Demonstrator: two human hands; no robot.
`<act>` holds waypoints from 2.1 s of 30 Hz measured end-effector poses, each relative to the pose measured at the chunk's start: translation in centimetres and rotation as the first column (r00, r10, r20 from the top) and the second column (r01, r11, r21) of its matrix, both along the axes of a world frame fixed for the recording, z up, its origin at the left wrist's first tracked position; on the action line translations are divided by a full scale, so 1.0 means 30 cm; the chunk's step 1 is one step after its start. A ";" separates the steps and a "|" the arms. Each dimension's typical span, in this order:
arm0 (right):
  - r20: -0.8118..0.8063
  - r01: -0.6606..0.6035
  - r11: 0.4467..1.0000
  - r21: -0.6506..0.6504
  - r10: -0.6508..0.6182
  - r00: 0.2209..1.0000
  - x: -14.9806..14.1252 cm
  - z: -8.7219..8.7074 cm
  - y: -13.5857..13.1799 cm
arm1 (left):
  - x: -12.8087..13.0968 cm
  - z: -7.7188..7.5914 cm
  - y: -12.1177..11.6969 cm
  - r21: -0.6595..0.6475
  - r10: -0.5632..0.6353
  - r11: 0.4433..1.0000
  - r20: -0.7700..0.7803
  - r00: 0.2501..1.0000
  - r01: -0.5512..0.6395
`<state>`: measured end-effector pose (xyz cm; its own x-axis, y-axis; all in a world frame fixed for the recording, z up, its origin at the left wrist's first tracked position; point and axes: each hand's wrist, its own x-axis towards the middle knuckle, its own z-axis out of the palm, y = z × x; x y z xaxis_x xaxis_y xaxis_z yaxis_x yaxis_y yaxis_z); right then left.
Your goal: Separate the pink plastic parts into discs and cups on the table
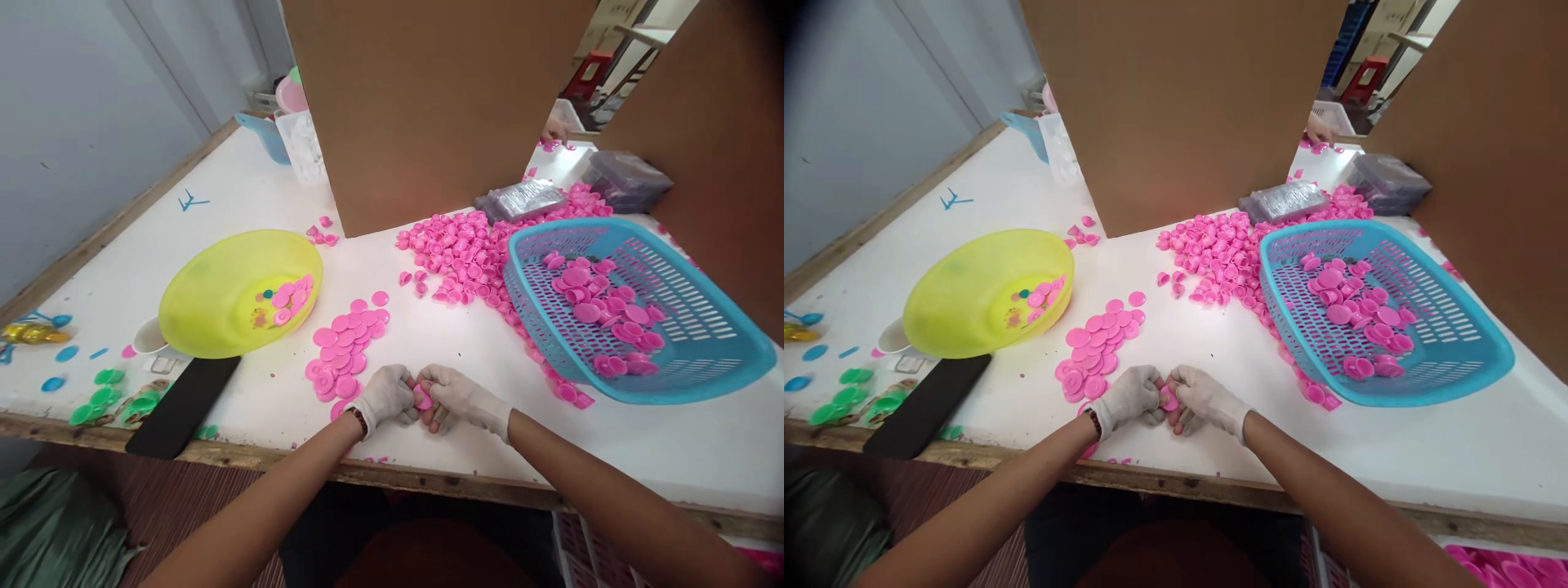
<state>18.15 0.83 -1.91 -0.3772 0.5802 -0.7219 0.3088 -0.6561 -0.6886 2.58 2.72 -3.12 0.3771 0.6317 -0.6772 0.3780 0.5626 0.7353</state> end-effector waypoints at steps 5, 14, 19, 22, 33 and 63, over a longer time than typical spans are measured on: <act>0.063 -0.008 0.999 0.054 0.005 0.998 -0.020 -0.009 -0.006 | -0.005 0.021 0.024 -0.009 -0.098 0.995 -0.006 0.995 0.098; 0.061 -0.006 0.994 0.106 -0.001 0.998 -0.031 -0.041 -0.007 | 0.003 0.011 0.031 -0.019 -0.081 0.997 -0.070 0.994 0.080; 0.009 0.154 0.948 0.279 -0.163 0.987 -0.024 -0.014 -0.019 | -0.021 0.018 -0.009 0.092 -0.032 0.995 0.077 0.997 0.025; -0.308 0.614 0.634 0.470 -0.534 0.787 0.049 0.085 -0.027 | -0.033 -0.003 -0.061 0.202 0.058 0.976 0.126 0.990 -0.083; 0.424 -0.143 0.427 0.893 -0.691 0.585 0.521 -0.012 -0.353 | 0.009 0.030 0.074 0.884 0.037 0.418 -0.247 0.968 0.210; 0.233 -0.062 0.363 0.930 -0.449 0.863 0.244 -0.123 0.010 | 0.210 0.022 0.056 0.723 0.055 0.213 -0.680 0.731 0.657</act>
